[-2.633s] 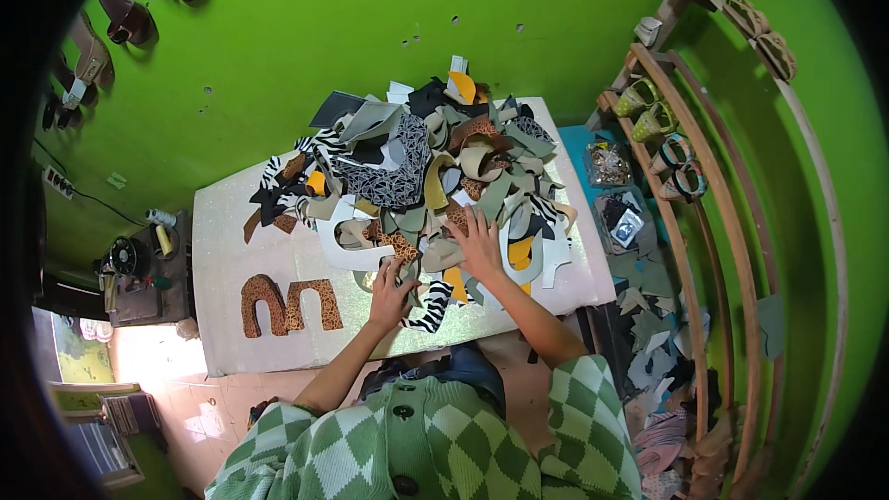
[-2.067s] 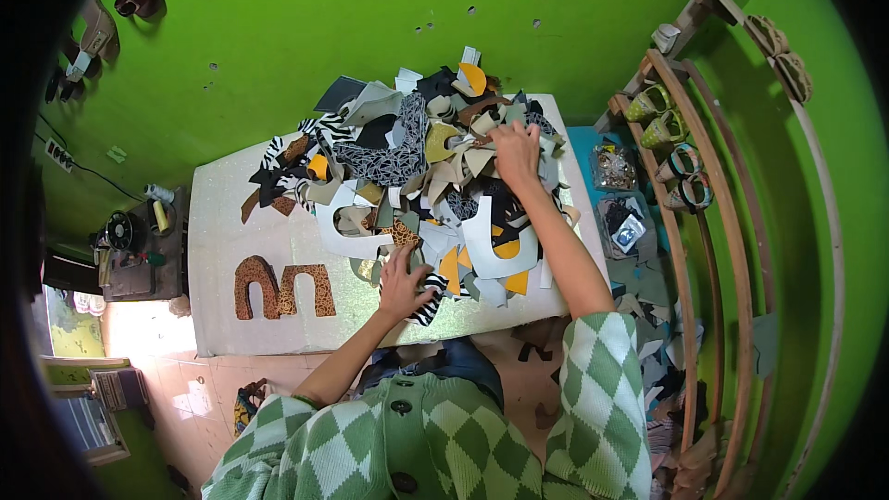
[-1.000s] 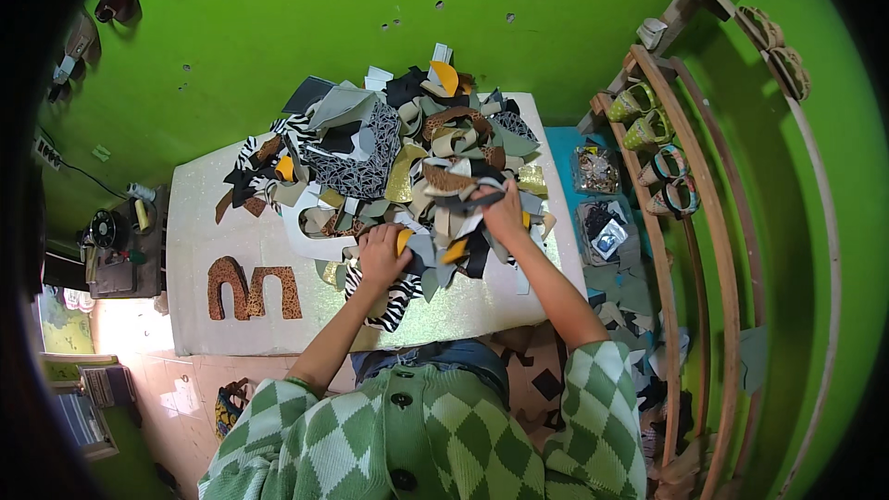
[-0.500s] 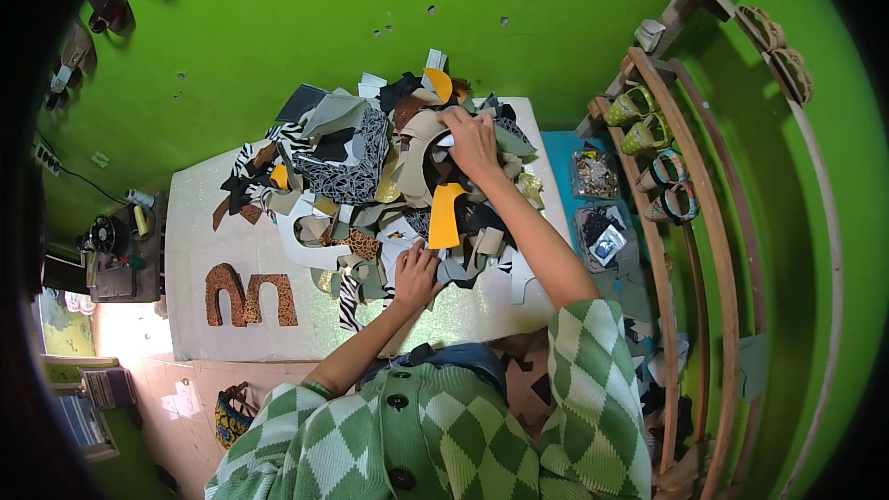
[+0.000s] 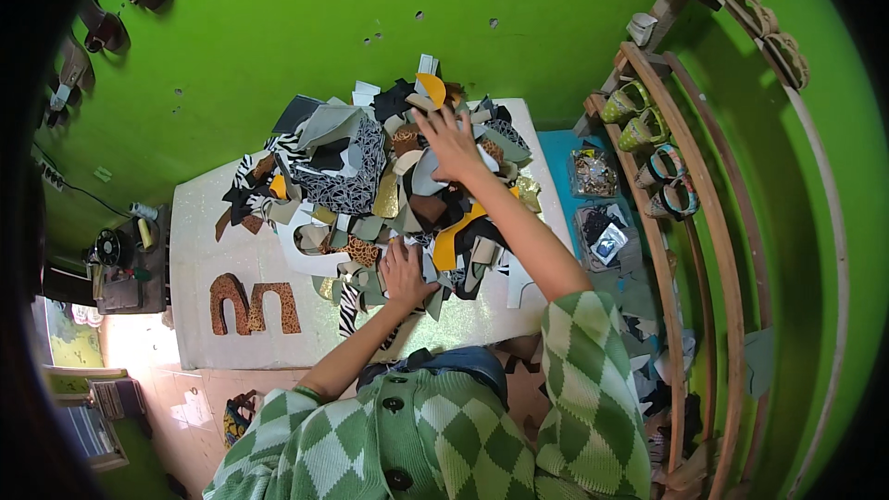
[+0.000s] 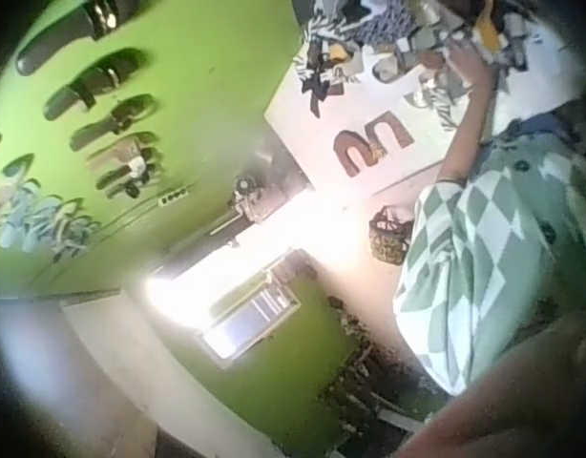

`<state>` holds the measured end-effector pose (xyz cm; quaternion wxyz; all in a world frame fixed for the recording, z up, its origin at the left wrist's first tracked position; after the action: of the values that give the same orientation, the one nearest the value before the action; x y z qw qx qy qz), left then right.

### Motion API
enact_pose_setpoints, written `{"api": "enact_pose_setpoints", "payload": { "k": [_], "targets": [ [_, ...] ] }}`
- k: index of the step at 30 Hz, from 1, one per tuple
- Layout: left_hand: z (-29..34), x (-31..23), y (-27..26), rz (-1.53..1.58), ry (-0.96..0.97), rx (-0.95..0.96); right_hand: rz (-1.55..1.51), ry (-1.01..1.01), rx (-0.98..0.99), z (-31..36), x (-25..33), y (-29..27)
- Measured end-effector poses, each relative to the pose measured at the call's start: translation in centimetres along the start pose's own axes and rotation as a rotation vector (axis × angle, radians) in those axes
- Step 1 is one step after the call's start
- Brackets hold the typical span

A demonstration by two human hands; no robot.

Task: Sorting and arranging patterned leather or fabric shoe upper components on a work table.

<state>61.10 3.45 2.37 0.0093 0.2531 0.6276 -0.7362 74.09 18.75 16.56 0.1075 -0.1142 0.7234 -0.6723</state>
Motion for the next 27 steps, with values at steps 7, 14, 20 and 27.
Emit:
{"api": "enact_pose_setpoints", "payload": {
  "k": [7,14,20,27],
  "targets": [
    [0.0,0.9,0.1,0.086,-0.079,-0.157,0.035,0.034,0.041,-2.4,0.4,1.1],
    [-0.6,0.7,0.2,0.174,0.031,-0.069,-0.03,0.131,-0.353,-4.6,-4.1,-8.3],
    [0.4,-0.9,-0.3,-0.012,0.128,-0.133,0.072,0.192,-0.746,-5.2,-6.0,-16.7],
    [-0.2,-0.5,0.0,-0.027,0.094,-0.071,0.176,-0.014,-0.94,-6.1,-1.4,-16.3]
  ]
}}
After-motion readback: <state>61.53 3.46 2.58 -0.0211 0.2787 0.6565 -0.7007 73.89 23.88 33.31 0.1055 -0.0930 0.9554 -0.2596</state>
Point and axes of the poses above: each hand's wrist, its own z-axis away from the middle knuckle, its own y-axis out of the palm, x = y × z, the point moved 9 cm from there along -z, towards the middle knuckle, and after that the axes turned 10 degrees about x, right-handed, at the moved point
